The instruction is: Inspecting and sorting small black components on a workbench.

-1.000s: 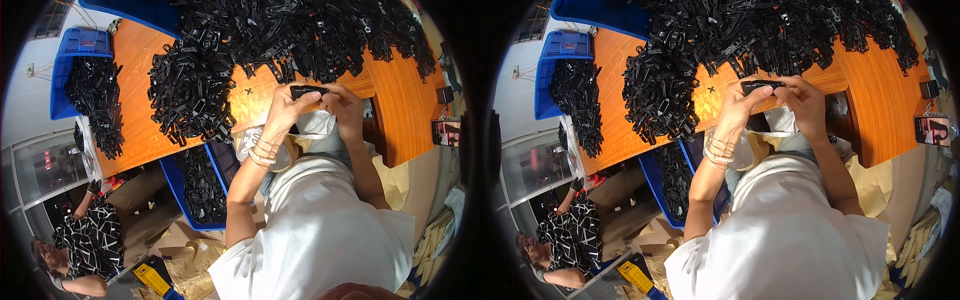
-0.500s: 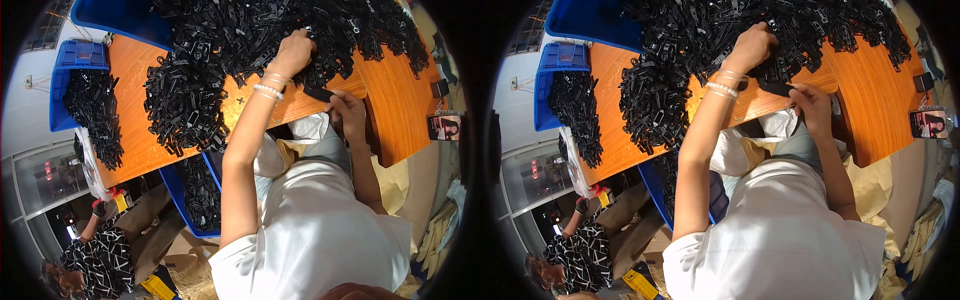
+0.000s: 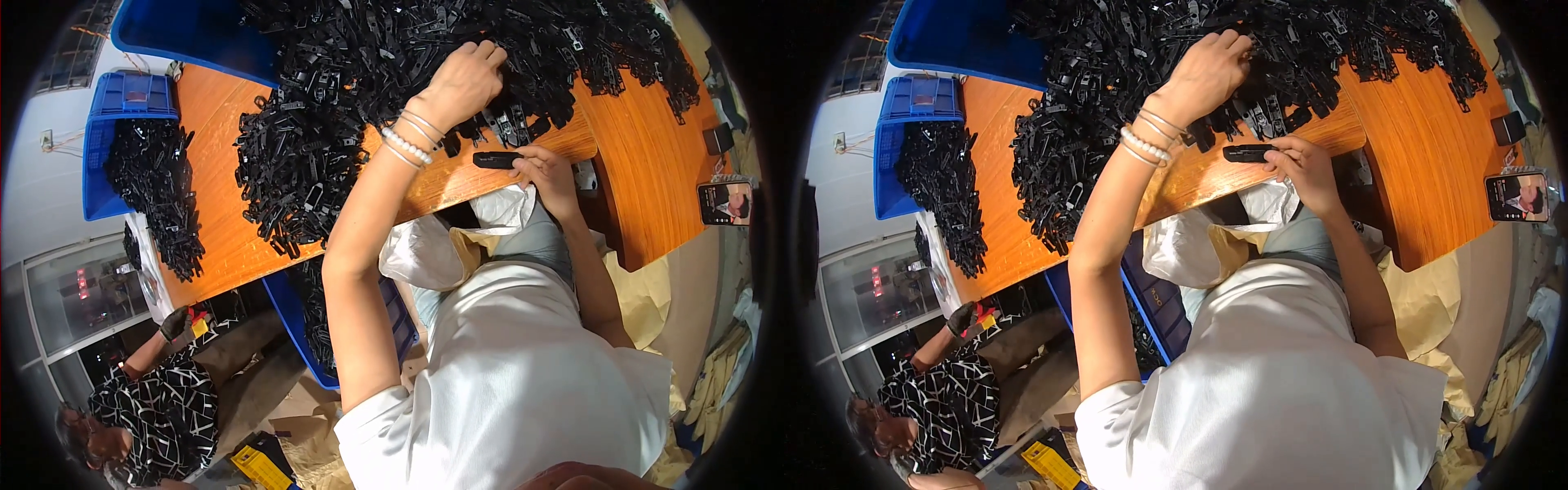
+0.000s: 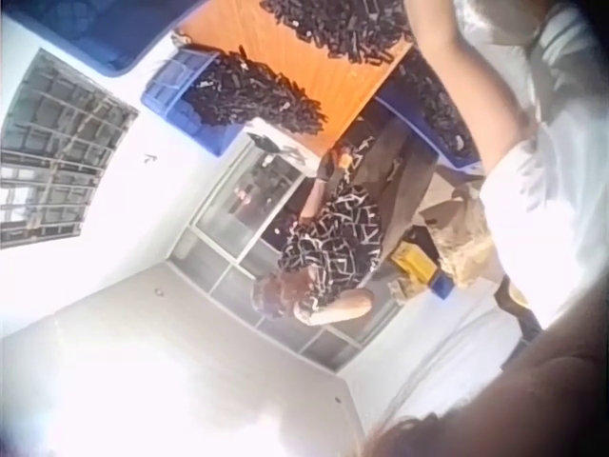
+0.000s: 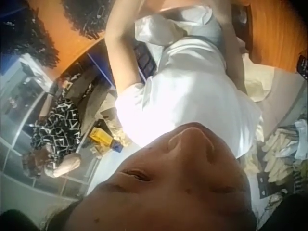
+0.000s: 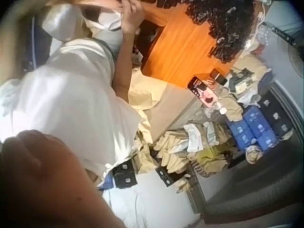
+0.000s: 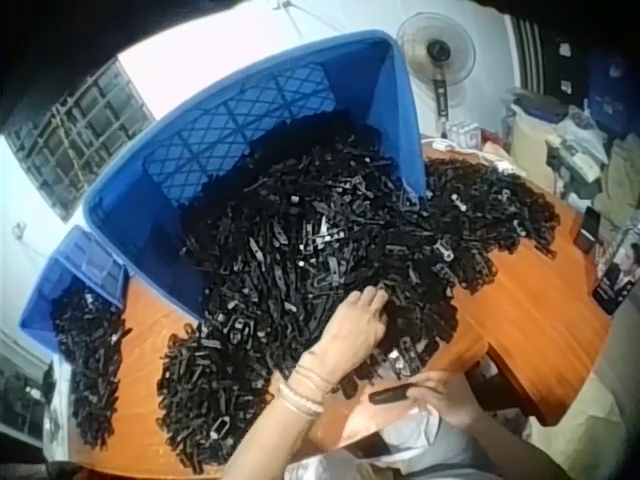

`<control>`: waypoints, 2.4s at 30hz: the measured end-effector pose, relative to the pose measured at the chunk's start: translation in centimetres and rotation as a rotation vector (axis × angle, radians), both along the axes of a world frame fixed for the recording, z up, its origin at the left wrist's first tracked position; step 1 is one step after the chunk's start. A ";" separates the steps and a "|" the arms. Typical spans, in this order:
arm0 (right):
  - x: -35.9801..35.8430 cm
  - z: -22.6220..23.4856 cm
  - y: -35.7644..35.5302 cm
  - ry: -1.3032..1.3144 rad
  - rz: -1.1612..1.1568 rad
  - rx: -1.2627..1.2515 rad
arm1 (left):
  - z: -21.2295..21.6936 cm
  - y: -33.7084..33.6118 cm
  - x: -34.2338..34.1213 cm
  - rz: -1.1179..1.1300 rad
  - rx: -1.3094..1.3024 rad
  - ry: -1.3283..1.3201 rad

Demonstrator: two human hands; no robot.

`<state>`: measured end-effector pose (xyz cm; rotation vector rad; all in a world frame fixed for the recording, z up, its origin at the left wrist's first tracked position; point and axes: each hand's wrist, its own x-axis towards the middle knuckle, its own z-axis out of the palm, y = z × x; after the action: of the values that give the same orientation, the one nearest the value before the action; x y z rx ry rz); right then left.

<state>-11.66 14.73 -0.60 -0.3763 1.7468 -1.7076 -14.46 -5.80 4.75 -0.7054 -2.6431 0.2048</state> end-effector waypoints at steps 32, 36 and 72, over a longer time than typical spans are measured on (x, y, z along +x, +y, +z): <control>1.8 3.8 -1.0 0.604 0.145 -0.082 | 0.5 4.3 14.7 0.380 1.381 -0.648; 1.6 4.0 -1.1 0.322 0.179 -0.154 | -0.9 5.0 15.6 0.346 1.689 -0.717; 8.1 -8.5 -5.5 -1.151 0.348 -0.332 | -5.1 5.1 25.1 0.591 0.990 0.193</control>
<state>-3.52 9.21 -9.08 0.1664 0.5319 -1.4587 10.66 -0.70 -0.36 0.3947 -2.2657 -0.7831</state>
